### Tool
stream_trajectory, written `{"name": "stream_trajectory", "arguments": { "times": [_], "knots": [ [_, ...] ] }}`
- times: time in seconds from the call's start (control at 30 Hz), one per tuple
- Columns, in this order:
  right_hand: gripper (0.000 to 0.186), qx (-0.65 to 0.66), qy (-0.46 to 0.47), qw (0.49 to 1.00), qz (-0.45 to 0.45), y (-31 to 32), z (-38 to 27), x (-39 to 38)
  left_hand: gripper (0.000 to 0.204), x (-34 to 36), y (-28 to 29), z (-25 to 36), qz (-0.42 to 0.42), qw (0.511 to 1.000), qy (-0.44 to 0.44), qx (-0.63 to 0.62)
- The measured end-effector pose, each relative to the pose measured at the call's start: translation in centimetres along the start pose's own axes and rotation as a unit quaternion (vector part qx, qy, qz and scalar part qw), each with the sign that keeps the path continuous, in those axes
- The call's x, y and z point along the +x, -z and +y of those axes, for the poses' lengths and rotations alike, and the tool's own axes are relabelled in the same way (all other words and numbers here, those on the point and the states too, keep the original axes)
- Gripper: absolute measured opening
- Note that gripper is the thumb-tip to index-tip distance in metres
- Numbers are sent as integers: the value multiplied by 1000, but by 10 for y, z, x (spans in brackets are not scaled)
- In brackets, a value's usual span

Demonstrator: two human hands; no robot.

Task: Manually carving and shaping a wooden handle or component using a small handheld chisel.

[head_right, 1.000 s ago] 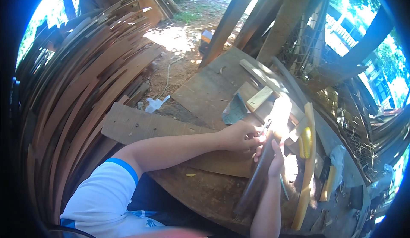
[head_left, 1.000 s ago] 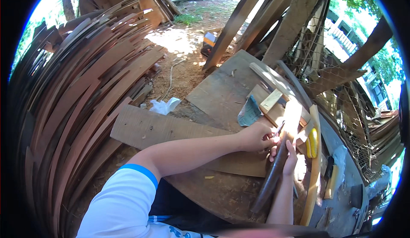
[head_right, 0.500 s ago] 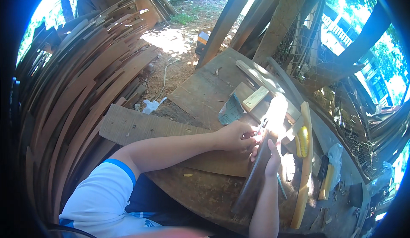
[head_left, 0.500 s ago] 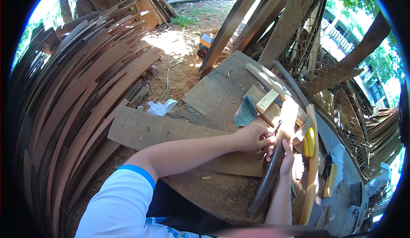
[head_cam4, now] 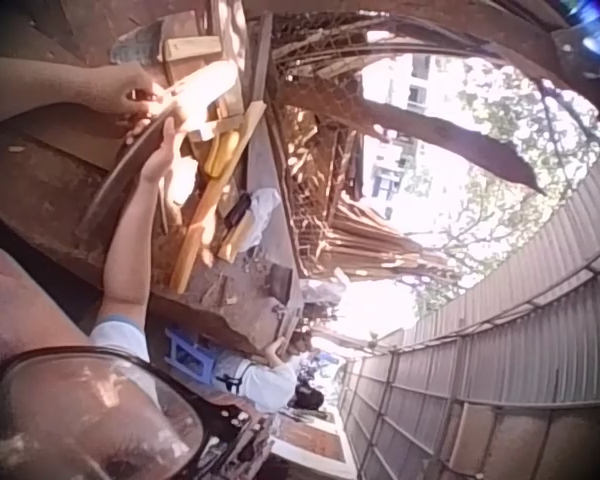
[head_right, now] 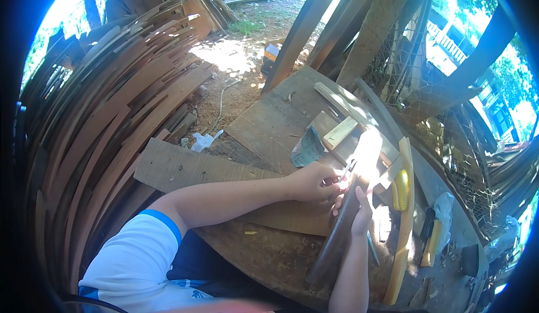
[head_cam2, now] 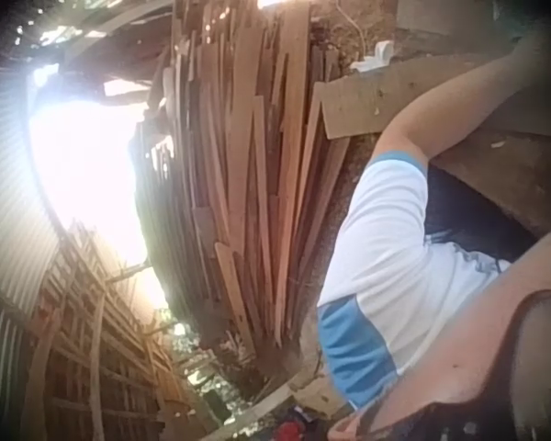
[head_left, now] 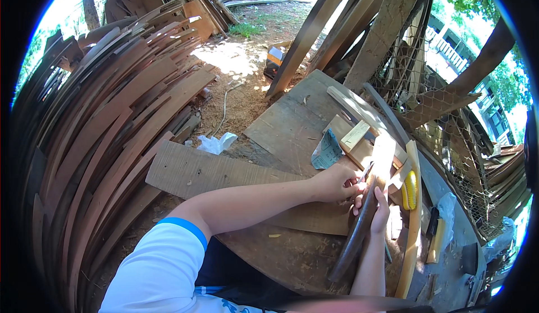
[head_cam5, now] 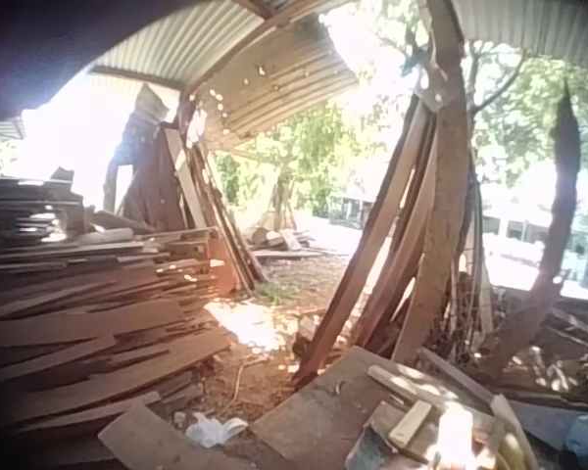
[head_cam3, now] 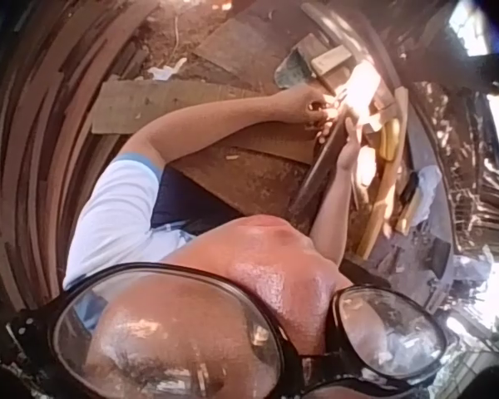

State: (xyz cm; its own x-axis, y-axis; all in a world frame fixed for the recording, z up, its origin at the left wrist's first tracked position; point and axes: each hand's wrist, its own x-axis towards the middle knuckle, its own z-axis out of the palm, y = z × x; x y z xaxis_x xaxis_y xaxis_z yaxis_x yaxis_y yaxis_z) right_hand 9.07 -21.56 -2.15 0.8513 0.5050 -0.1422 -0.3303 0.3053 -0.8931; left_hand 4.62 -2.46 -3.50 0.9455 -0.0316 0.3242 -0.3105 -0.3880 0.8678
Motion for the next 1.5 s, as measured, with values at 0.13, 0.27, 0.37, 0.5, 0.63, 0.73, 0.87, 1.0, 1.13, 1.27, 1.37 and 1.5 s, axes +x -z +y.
{"name": "stream_trajectory", "arguments": {
  "times": [0.13,0.27,0.37,0.5,0.63,0.73,0.87,1.0,1.13,1.27,1.37,1.5],
  "knots": [
    [30,3,-33,998,-44,9,0,1,27,0,0,-2,11,1000,-14,20],
    [30,-2,-23,999,-32,4,-1,0,25,0,1,-3,-10,1000,-3,-1],
    [38,-19,-30,999,-4,5,0,1,24,0,0,-3,-11,1000,-10,-15],
    [38,-19,-25,1000,-2,3,-1,0,25,0,0,-2,-10,1000,-11,-12],
    [32,-6,-19,999,-29,6,-2,0,25,1,-2,-2,7,1000,6,-16],
    [32,-2,-21,999,-25,4,-2,-1,26,1,-1,-1,11,1000,-1,-10],
    [38,-23,-27,999,-4,4,0,1,26,0,0,-2,14,1000,-10,-4],
    [33,-5,-26,999,-27,5,-2,-1,32,0,1,-1,8,1000,-13,6],
    [38,-17,-26,1000,0,4,0,1,35,0,1,0,-1,1000,1,12],
    [38,-12,-13,1000,7,2,0,1,37,1,0,-2,-3,1000,8,1],
    [38,-14,-15,1000,4,0,-1,0,37,1,0,-4,-3,1000,1,20],
    [38,-7,-13,1000,3,1,1,1,36,0,0,-5,0,1000,-1,25]
  ]
}}
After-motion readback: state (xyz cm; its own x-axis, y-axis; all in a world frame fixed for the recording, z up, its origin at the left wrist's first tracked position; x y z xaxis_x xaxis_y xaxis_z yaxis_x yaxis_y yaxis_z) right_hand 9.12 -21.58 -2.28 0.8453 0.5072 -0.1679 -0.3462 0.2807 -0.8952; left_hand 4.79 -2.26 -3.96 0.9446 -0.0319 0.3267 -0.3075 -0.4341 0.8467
